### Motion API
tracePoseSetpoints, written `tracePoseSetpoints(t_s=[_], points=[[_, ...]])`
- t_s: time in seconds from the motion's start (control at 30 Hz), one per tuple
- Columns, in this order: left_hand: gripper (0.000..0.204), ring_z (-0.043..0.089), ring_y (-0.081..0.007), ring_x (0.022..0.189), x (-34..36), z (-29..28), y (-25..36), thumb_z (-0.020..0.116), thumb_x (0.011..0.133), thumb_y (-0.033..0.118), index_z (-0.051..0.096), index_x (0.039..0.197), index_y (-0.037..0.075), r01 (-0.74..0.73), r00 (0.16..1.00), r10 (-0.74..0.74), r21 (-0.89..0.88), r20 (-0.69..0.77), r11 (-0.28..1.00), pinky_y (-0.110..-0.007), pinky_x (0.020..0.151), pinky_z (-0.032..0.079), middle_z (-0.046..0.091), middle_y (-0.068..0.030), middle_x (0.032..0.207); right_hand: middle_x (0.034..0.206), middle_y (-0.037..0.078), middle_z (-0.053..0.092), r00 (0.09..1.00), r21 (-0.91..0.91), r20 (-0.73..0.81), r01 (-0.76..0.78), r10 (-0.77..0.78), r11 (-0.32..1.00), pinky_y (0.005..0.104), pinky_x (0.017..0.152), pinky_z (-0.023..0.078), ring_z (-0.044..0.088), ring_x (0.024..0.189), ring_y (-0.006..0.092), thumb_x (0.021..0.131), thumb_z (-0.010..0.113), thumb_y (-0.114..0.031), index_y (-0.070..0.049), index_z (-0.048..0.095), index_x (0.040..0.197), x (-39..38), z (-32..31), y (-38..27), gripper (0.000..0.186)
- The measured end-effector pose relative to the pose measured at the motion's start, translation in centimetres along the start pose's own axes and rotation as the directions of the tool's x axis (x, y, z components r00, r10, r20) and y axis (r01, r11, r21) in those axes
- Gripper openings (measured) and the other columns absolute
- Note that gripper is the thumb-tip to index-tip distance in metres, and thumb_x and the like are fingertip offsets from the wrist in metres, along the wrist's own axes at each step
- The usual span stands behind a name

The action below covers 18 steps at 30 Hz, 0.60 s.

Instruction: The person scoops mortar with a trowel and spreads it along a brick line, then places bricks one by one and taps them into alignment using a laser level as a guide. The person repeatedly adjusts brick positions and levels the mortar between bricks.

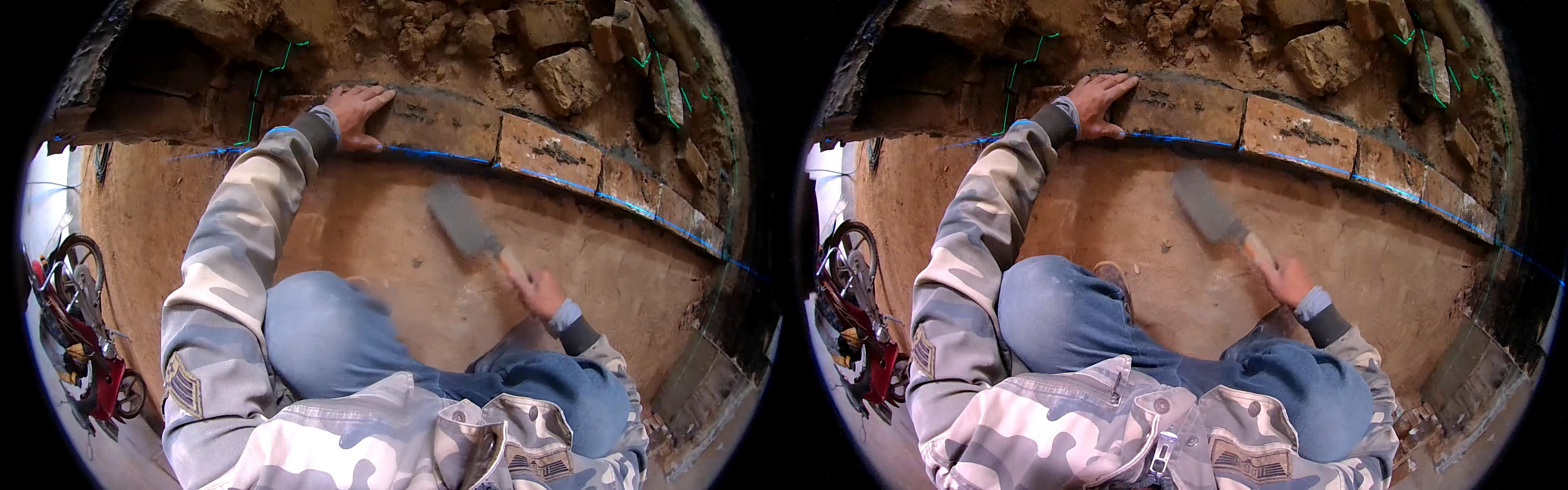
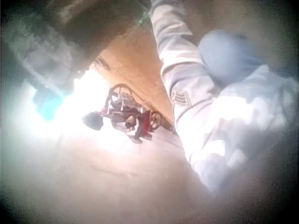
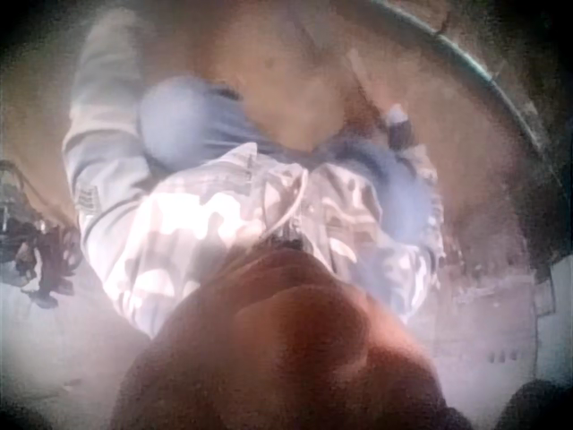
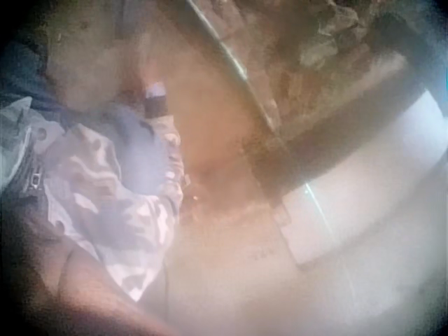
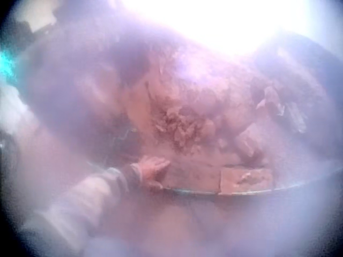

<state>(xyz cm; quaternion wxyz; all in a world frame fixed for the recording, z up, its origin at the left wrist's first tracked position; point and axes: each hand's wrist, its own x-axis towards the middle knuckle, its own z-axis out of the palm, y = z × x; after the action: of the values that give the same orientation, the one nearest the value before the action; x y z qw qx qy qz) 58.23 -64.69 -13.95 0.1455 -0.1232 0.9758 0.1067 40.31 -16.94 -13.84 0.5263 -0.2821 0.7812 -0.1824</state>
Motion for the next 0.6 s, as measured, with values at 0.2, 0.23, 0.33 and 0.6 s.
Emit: tracePoseSetpoints(t_s=[0.2, 0.23, 0.33, 0.6], points=[[0.108, 0.035, -0.0388, 0.140, 0.6, 0.4, 0.4, 0.083, 0.070, 0.046, 0.025, 0.155, 0.014, 0.002, 1.000, -0.001, -0.006, 0.020, 1.000, -0.058, 0.109, 0.030, 0.032, -0.0162, 0.156, 0.060, 0.021, 0.053, 0.986, -0.125, -0.114, 0.111, -0.125, 0.986, 0.0433, 0.055, 0.045, 0.059, 0.056, 0.0264, 0.094, 0.061, -0.041, 0.004, 0.061, 0.077, 0.5, -0.3, 0.1, 0.048], [0.107, 0.035, -0.0386, 0.141, 0.5, 0.5, 0.5, 0.083, 0.070, 0.046, 0.025, 0.155, 0.014, 0.004, 1.000, -0.003, -0.018, 0.026, 1.000, -0.059, 0.109, 0.030, 0.032, -0.0161, 0.156, 0.059, 0.020, 0.053, 0.993, -0.050, -0.098, 0.068, -0.073, 0.996, 0.0433, 0.055, 0.045, 0.059, 0.056, 0.0270, 0.094, 0.061, -0.041, 0.004, 0.061, 0.077, 0.6, -1.1, -0.3, 0.048], [0.108, 0.034, -0.0387, 0.141, 0.6, 0.4, 0.0, 0.082, 0.070, 0.049, 0.025, 0.155, 0.015, 0.005, 1.000, -0.005, -0.006, 0.018, 1.000, -0.061, 0.110, 0.028, 0.031, -0.0158, 0.157, 0.058, 0.019, 0.052, 0.994, -0.021, -0.107, 0.036, -0.038, 0.999, 0.0423, 0.052, 0.045, 0.058, 0.053, 0.0259, 0.095, 0.060, -0.041, 0.004, 0.060, 0.077, 1.0, -0.3, 0.3, 0.048], [0.082, 0.049, -0.0325, 0.129, 1.5, 0.5, -0.8, 0.068, 0.080, 0.057, 0.044, 0.147, 0.016, 0.038, 0.998, -0.051, -0.256, -0.043, 0.966, -0.055, 0.109, 0.031, 0.055, -0.0128, 0.137, 0.056, 0.002, 0.050, 0.997, 0.199, -0.012, -0.071, 0.074, 0.977, 0.0320, 0.040, 0.038, 0.049, 0.043, 0.0114, 0.098, 0.059, -0.035, -0.002, 0.056, 0.080, 0.0, 0.2, -2.6, 0.037]])
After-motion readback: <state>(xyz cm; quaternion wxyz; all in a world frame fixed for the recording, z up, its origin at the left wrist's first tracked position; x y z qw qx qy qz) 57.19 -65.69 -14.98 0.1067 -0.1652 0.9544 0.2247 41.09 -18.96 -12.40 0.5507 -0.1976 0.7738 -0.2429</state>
